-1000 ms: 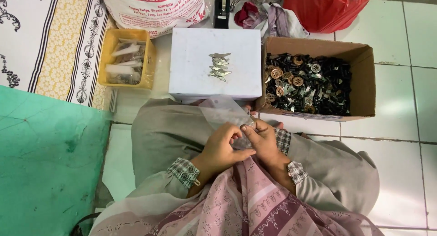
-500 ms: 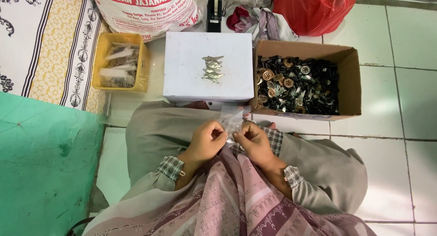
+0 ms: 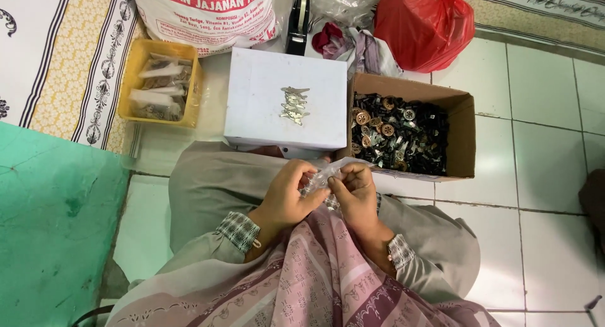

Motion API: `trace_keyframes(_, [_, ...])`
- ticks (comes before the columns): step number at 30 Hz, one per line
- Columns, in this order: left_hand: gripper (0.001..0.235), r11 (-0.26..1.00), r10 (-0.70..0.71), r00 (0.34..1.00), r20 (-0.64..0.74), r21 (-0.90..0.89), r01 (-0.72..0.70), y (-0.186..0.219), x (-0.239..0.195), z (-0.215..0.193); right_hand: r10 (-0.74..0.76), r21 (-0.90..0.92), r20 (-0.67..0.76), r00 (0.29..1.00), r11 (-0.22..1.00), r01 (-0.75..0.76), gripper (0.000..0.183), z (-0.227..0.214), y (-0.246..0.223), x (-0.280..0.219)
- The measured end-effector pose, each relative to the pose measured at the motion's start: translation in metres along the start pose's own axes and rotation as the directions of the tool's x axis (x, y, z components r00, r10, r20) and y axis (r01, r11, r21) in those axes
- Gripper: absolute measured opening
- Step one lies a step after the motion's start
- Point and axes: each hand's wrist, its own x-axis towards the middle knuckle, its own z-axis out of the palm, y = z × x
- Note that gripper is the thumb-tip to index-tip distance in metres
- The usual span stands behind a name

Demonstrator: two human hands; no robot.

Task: The person is sorting small metal decorative items from a cardboard box and placing them into individual small plastic bags for packaging.

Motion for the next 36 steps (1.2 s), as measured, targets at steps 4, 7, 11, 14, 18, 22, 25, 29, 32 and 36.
trace_keyframes(4, [0.035,0.994,-0.060,0.988,0.145,-0.087,0.073,-0.004,0.003,0.000,-0.007,-0.019,0.067,0.998,1.000,0.008,0.028,0.001,-0.001,0.009])
trace_keyframes(7, [0.024,0.938,-0.291,0.945,0.149,-0.148,0.312,-0.021,-0.002,0.007,0.054,0.026,0.098,0.994,0.998,-0.057,0.025,0.005,-0.001,0.016])
trace_keyframes(11, [0.014,0.870,-0.438,0.895,0.085,-0.211,0.446,-0.036,-0.003,0.004,0.020,-0.050,0.115,0.993,0.999,-0.015,0.031,0.001,0.013,0.023])
trace_keyframes(14, [0.016,0.909,-0.387,0.921,0.037,-0.154,0.388,-0.040,0.004,-0.009,0.020,-0.175,0.126,0.992,0.985,0.003,0.035,0.003,0.009,0.027])
trace_keyframes(18, [0.018,0.977,0.014,0.995,0.101,0.209,-0.035,-0.047,0.015,-0.028,-0.034,-0.484,0.117,0.993,0.870,0.087,0.031,-0.004,0.008,0.035])
trace_keyframes(22, [0.022,0.939,0.147,0.973,0.180,0.285,-0.194,-0.054,0.008,-0.026,-0.074,-0.536,0.120,0.990,0.835,0.128,0.030,-0.004,0.008,0.038])
trace_keyframes(25, [0.016,0.904,0.254,0.944,0.210,0.297,-0.309,-0.064,0.007,-0.026,-0.144,-0.628,0.172,0.975,0.746,0.221,0.023,0.004,-0.006,0.041])
trace_keyframes(29, [0.020,0.942,0.231,0.958,0.169,0.209,-0.264,-0.067,0.009,-0.032,-0.487,-0.462,0.627,0.609,0.398,0.793,0.017,0.017,-0.022,0.041])
trace_keyframes(32, [0.022,0.969,0.202,0.966,0.163,0.108,-0.221,-0.051,0.019,-0.040,-0.438,-0.381,0.770,0.465,0.269,0.884,0.019,0.025,-0.026,0.042])
trace_keyframes(36, [0.021,0.984,0.169,0.956,0.240,0.016,-0.178,-0.040,0.028,-0.052,-0.328,-0.443,0.844,0.423,0.017,0.897,0.018,0.055,-0.050,0.051])
